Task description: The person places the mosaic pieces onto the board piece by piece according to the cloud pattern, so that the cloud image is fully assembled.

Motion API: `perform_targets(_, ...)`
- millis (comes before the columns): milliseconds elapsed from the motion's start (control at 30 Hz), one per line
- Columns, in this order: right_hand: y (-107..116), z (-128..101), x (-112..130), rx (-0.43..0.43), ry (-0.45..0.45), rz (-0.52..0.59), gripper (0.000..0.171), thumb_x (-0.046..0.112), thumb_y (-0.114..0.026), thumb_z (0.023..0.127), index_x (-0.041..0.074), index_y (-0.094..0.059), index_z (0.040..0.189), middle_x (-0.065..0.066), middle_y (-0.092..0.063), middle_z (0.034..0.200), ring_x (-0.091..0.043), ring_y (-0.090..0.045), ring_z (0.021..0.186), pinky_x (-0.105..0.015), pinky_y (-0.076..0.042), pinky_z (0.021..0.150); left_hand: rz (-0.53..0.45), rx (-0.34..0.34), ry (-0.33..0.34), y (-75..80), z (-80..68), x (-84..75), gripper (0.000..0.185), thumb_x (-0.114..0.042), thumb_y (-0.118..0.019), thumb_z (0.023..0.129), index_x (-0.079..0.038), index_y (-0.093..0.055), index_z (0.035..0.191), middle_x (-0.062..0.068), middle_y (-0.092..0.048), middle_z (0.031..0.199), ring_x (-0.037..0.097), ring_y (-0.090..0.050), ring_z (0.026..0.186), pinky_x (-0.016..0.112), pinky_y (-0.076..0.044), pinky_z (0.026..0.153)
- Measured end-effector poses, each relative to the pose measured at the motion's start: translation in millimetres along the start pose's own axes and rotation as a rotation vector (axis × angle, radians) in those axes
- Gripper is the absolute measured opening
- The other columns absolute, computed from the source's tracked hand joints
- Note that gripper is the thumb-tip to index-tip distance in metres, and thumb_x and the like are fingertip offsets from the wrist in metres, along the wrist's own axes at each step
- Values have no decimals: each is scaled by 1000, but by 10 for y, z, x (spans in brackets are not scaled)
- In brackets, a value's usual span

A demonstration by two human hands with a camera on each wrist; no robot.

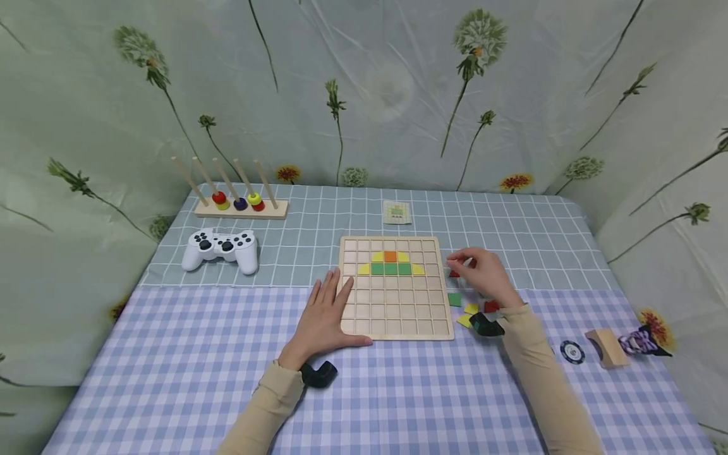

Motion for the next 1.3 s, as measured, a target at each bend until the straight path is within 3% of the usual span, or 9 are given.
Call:
perform_targets(200, 277, -190, -238, -73, -68, -49, 22, 30, -65, 91, 10, -72, 94, -2, -65, 82, -16, -47, 57, -46, -43, 43, 1, -10, -8, -3, -1, 5, 122, -83, -59, 63, -8, -20, 152, 20, -6, 156, 30, -1, 143, 44, -1, 114)
perform_targets(333, 298, -310, -307, -22, -103, -79, 16, 22, -69, 89, 7, -72, 90, -2, -63, 77, -17, -45, 57, -38, -41, 43, 1, -3, -4, -15, 5, 10, 123, -82, -60, 63, -9, -19, 152, 19, -6, 156, 29, 0, 143, 43, 1, 114)
perform_targets(500, 182, -459, -316, 102, -141, -108, 9, 14, -73, 84, 6, -71, 87, 1, -62, 73, -18, -46, 57, -27, -37, 48, -4, -4, -1, -18, 9, 13, 123, -80, -62, 63, -8, -20, 152, 19, -6, 156, 30, 0, 143, 43, 1, 114)
perform_targets(667, 34, -570, -239, 204, -62, -85, 8, 13, -77, 79, 11, -71, 83, 5, -58, 71, -15, -46, 59, -26, -37, 51, 2, 0, 1, -29, 13, 25, 123, -81, -61, 63, -9, -19, 152, 19, -5, 156, 29, 1, 143, 43, 1, 114)
perform_targets(867, -135, -659, -166, 327, 34, -80, 17, 16, -83, 73, 13, -75, 88, 8, -58, 78, -9, -44, 60, -24, -39, 51, -1, 5, 2, -31, 12, 28, 123, -81, -61, 63, -9, -18, 152, 18, -4, 156, 28, 2, 143, 42, 2, 114)
perform_targets(1133, -177, -693, -45, 338, 81, -134, 20, 14, -84, 71, 14, -68, 83, 7, -55, 78, -10, -44, 65, -25, -39, 55, 3, 9, 6, -23, 12, 24, 123, -81, -61, 63, -9, -19, 152, 19, -4, 156, 29, 2, 143, 42, 2, 114)
perform_targets(1300, -245, -757, -21, 364, 67, -117, 20, 6, -78, 76, 18, -63, 84, 9, -52, 71, -9, -44, 61, -25, -39, 55, 7, 1, -2, -30, 11, 22, 123, -82, -60, 63, -8, -19, 152, 19, -5, 156, 29, 1, 143, 42, 2, 114)
Point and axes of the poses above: each hand's wrist, its own z-axis towards the middle knuckle, its own y-axis out of the back of the hand, x = y × z, the point moved 9 cm from there along z, towards the middle knuckle
